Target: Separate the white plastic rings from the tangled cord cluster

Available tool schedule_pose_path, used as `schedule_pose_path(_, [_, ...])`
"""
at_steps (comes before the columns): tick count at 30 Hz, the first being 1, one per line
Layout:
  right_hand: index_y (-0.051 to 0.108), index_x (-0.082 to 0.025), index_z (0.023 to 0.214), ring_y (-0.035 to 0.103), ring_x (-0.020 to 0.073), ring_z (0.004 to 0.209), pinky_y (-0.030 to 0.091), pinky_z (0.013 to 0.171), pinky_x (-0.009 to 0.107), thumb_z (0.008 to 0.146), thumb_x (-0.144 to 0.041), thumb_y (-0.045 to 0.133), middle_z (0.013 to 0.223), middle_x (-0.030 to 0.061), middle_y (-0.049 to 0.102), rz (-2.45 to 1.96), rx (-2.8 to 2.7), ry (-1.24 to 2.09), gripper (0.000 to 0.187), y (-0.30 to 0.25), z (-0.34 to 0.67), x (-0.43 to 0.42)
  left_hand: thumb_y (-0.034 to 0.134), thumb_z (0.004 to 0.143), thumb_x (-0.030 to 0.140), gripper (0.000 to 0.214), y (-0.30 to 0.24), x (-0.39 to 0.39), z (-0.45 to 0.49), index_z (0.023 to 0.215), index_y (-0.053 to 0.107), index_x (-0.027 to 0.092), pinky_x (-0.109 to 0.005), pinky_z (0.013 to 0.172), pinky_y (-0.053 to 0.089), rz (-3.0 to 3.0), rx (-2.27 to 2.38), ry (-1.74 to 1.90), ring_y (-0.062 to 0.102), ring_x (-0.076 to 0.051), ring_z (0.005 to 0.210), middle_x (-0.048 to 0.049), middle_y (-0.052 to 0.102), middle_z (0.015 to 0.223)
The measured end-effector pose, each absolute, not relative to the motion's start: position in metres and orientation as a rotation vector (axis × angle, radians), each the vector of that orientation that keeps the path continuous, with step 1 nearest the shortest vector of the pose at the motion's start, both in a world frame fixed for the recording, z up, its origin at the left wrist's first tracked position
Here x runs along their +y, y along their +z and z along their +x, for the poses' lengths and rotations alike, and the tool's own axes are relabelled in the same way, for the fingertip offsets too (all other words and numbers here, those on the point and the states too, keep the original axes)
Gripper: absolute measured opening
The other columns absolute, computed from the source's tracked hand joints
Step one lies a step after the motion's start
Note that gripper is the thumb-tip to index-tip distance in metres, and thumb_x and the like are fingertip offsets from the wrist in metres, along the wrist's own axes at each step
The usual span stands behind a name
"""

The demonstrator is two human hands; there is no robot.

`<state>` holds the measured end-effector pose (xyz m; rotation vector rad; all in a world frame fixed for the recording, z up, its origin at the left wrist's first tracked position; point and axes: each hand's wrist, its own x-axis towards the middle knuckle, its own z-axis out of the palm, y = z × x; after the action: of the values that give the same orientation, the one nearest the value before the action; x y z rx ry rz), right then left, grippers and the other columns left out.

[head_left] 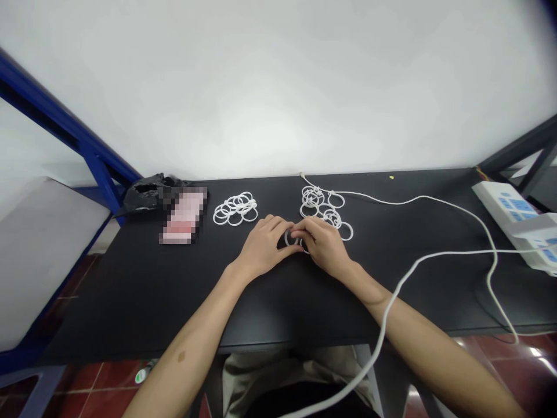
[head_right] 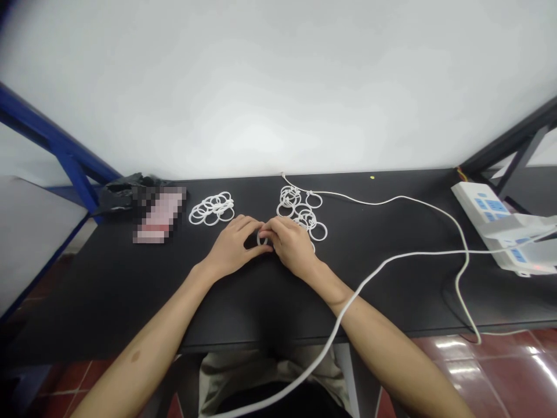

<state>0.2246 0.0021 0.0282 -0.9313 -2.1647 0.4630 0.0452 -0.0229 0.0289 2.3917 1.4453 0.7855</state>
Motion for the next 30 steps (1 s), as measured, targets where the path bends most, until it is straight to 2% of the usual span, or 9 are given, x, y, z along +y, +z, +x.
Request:
schedule_pose_path(4, [0.063,-0.019,0.084,0.061,0.0149,0.075,0.046,0.07,0.026,0.097,-0.024,0.052,0.083,0.0037,0.068,-0.942,-2.161,0.412,0.017,0.025,0.224,0.003,0.064,0.087,0.046,0.034,0.028,-0.022,0.045,0.108,0.06,0.02,-0.038,0.088,0.047,2.397,1.437,0.806,0.055,-0.022,0.094,-0.0039,0.064,0.099])
schedule_pose_path(8, [0.064,-0.02,0.101,0.062,0.0153,0.073,0.045,0.068,0.026,0.098,-0.036,0.05,0.083,0.0038,0.069,-1.046,-2.174,0.279,0.022,0.025,0.227,0.004,0.063,0.088,0.043,0.037,0.025,-0.02,0.041,0.118,0.059,0.021,-0.037,0.091,0.048,2.4,1.489,0.908,0.055,-0.022,0.1,-0.0049,0.062,0.105])
schedule_pose_path(10, [0.064,-0.02,0.105,0.061,0.0153,0.065,0.042,0.062,0.026,0.096,-0.044,0.052,0.075,0.0022,0.068,-1.173,-2.182,0.173,0.029,0.028,0.229,0.005,0.061,0.09,0.043,0.038,0.026,-0.018,0.037,0.12,0.059,0.021,-0.039,0.093,0.047,2.402,1.645,0.959,0.054,-0.023,0.103,-0.0068,0.061,0.108])
schedule_pose_path(12, [0.065,-0.02,0.099,0.058,0.0153,0.056,0.036,0.055,0.027,0.091,-0.054,0.056,0.065,0.0001,0.065,-1.315,-2.216,0.083,0.036,0.03,0.233,0.006,0.058,0.091,0.042,0.037,0.028,-0.016,0.031,0.121,0.06,0.02,-0.043,0.094,0.045,2.347,1.939,0.984,0.052,-0.027,0.105,-0.0104,0.06,0.109])
schedule_pose_path(14, [0.065,-0.02,0.092,0.057,0.0159,0.054,0.035,0.057,0.029,0.086,-0.058,0.06,0.062,-0.0001,0.064,-1.376,-2.303,0.024,0.039,0.032,0.235,0.007,0.056,0.091,0.042,0.038,0.031,-0.014,0.023,0.12,0.061,0.017,-0.047,0.092,0.044,2.221,2.257,0.961,0.05,-0.032,0.106,-0.0142,0.059,0.111])
schedule_pose_path(19, [0.063,-0.017,0.101,0.062,0.0202,0.072,0.038,0.077,0.035,0.087,-0.049,0.064,0.079,0.0054,0.069,-1.191,-2.457,-0.008,0.035,0.029,0.23,0.005,0.053,0.09,0.036,0.039,0.026,-0.01,0.006,0.122,0.06,0.014,-0.051,0.087,0.042,2.055,2.539,0.842,0.048,-0.037,0.106,-0.0185,0.057,0.112])
schedule_pose_path(25, [0.058,-0.019,0.115,0.062,0.022,0.085,0.039,0.08,0.035,0.09,-0.041,0.062,0.083,0.0034,0.068,-1.08,-2.431,0.183,0.034,0.028,0.225,0.002,0.054,0.089,0.034,0.038,0.02,-0.007,0.004,0.122,0.06,0.015,-0.052,0.087,0.042,2.084,2.531,0.762,0.047,-0.038,0.107,-0.0183,0.058,0.115])
schedule_pose_path(30, [0.061,-0.016,0.111,0.057,0.0227,0.084,0.04,0.08,0.036,0.096,-0.023,0.048,0.089,0.0072,0.068,-1.143,-2.327,0.082,0.022,0.029,0.228,0.006,0.055,0.09,0.033,0.032,0.026,-0.009,0.012,0.119,0.062,0.019,-0.051,0.093,0.04,2.132,2.357,0.932,0.044,-0.036,0.112,-0.015,0.057,0.122])
